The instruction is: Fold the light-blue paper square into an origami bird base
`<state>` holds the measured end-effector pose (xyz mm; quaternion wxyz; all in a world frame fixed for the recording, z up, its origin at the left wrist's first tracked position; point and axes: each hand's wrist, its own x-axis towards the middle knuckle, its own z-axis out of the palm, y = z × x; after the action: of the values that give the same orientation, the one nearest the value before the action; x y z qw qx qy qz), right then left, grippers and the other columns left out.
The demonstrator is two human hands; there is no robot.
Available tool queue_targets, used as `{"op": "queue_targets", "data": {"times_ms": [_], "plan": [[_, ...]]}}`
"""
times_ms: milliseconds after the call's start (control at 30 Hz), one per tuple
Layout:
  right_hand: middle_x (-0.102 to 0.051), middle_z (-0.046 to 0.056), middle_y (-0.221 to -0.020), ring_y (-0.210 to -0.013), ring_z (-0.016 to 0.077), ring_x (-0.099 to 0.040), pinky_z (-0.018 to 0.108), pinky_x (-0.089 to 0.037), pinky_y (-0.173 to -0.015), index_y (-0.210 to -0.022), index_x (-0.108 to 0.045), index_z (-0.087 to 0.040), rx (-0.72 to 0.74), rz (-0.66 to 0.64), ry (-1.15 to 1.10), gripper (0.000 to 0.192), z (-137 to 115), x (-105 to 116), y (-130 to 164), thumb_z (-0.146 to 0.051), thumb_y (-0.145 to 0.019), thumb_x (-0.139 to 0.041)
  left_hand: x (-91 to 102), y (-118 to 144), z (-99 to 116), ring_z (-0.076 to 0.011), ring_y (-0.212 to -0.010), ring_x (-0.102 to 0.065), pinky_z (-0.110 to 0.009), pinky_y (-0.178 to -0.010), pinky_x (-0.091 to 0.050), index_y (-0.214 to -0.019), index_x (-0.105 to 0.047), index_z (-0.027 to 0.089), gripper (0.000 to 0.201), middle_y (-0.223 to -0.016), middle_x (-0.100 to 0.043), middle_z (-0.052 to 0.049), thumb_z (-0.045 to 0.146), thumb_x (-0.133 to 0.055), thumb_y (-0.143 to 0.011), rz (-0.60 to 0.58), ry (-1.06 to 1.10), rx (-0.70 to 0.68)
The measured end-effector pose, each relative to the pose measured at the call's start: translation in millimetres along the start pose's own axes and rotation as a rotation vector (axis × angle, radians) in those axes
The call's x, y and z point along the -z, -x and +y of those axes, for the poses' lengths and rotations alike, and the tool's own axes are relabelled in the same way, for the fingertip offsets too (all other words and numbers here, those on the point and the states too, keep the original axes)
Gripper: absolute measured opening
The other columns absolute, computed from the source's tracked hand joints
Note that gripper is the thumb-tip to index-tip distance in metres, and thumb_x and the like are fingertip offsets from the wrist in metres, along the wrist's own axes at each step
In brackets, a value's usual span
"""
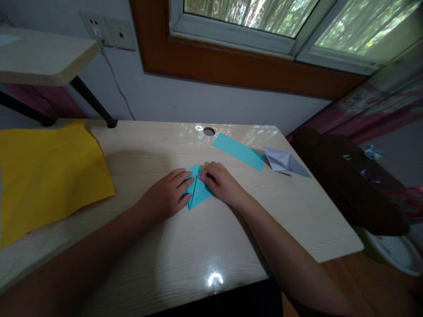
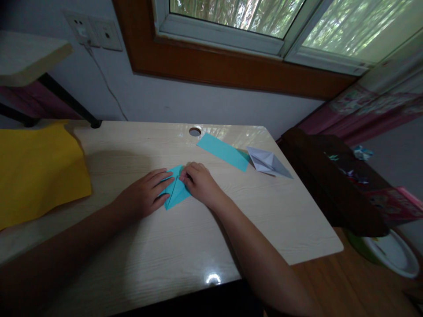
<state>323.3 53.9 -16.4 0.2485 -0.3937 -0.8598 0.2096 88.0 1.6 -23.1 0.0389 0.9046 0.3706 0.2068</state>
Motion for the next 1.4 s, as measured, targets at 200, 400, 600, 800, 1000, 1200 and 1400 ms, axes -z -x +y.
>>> {"op": "queue_targets", "data": {"times_ms": [200, 400, 600, 800, 1000, 1200, 1400], "plan": [[-0.064, 0.006, -0.088, -0.088, 0.0216, -0.058, 0.035, -0.044, -0.082, -0.089, -0.061, -0.02, -0.038, -0.009, 0.092, 0.009, -7.8, -4.4, -5.2, -0.023, -0.097, -0.058, 0.6, -0.2, 3.6, -0.0337, -0.138, -0.05, -0.054, -0.116, -0.045, -0.137, -0.059, 0.008, 0.044, -0.14, -0.059, -0.021, 0.03, -0.055, -0.099, 0.007, -0.013, 0.01], [-0.064, 0.006, -0.086, -0.084, 0.0211, -0.058, 0.034, -0.045, -0.079, -0.087, -0.06, -0.021, -0.088, 0.02, 0.102, 0.007, -11.1, -7.8, -6.5, -0.019, -0.094, -0.059, -0.7, 0.0, 5.3, -0.0349, -0.136, -0.051, -0.054, -0.115, -0.046, -0.136, -0.059, 0.005, 0.044, -0.139, -0.06, -0.022, 0.028, -0.053, -0.099, 0.011, -0.053, 0.004], [-0.065, 0.008, -0.089, -0.091, 0.0247, -0.055, 0.038, -0.043, -0.085, -0.088, -0.061, -0.021, -0.028, 0.058, 0.184, 0.008, -11.8, -12.0, -5.9, -0.02, -0.095, -0.058, -2.1, 1.2, 3.7, -0.035, -0.138, -0.05, -0.054, -0.115, -0.046, -0.136, -0.059, 0.006, 0.044, -0.139, -0.059, -0.022, 0.027, -0.053, -0.098, 0.02, -0.031, 0.009], [-0.064, 0.008, -0.089, -0.089, 0.0249, -0.054, 0.04, -0.042, -0.085, -0.088, -0.06, -0.021, -0.048, 0.039, 0.22, 0.011, -14.3, -13.9, -7.0, -0.022, -0.097, -0.056, -2.5, 1.8, 4.1, -0.0346, -0.138, -0.05, -0.054, -0.115, -0.045, -0.137, -0.059, 0.009, 0.043, -0.138, -0.06, -0.02, 0.028, -0.053, -0.099, 0.036, -0.015, 0.015], [-0.064, 0.009, -0.091, -0.09, 0.0258, -0.054, 0.039, -0.043, -0.083, -0.088, -0.06, -0.021, -0.104, 0.05, 0.246, 0.009, -16.3, -17.4, -6.7, -0.022, -0.096, -0.058, -3.8, 2.0, 1.7, -0.0351, -0.136, -0.05, -0.053, -0.115, -0.045, -0.139, -0.057, 0.007, 0.045, -0.137, -0.06, -0.021, 0.029, -0.052, -0.099, 0.025, -0.046, -0.016], [-0.064, 0.009, -0.093, -0.091, 0.0254, -0.055, 0.039, -0.044, -0.083, -0.089, -0.059, -0.021, -0.113, 0.061, 0.245, 0.006, -16.5, -18.9, -6.2, -0.022, -0.095, -0.059, -1.1, 1.9, 6.6, -0.0345, -0.136, -0.051, -0.054, -0.115, -0.045, -0.14, -0.057, 0.012, 0.044, -0.137, -0.06, -0.019, 0.028, -0.052, -0.099, 0.034, -0.054, 0.01], [-0.063, 0.006, -0.087, -0.086, 0.0225, -0.056, 0.035, -0.044, -0.08, -0.085, -0.059, -0.021, -0.12, 0.087, 0.152, 0.009, -12.2, -16.9, -7.4, -0.022, -0.093, -0.062, -0.5, 3.4, 7.0, -0.034, -0.137, -0.05, -0.054, -0.114, -0.046, -0.132, -0.065, 0.016, 0.036, -0.136, -0.06, -0.018, 0.025, -0.053, -0.099, 0.049, -0.054, -0.003]]}}
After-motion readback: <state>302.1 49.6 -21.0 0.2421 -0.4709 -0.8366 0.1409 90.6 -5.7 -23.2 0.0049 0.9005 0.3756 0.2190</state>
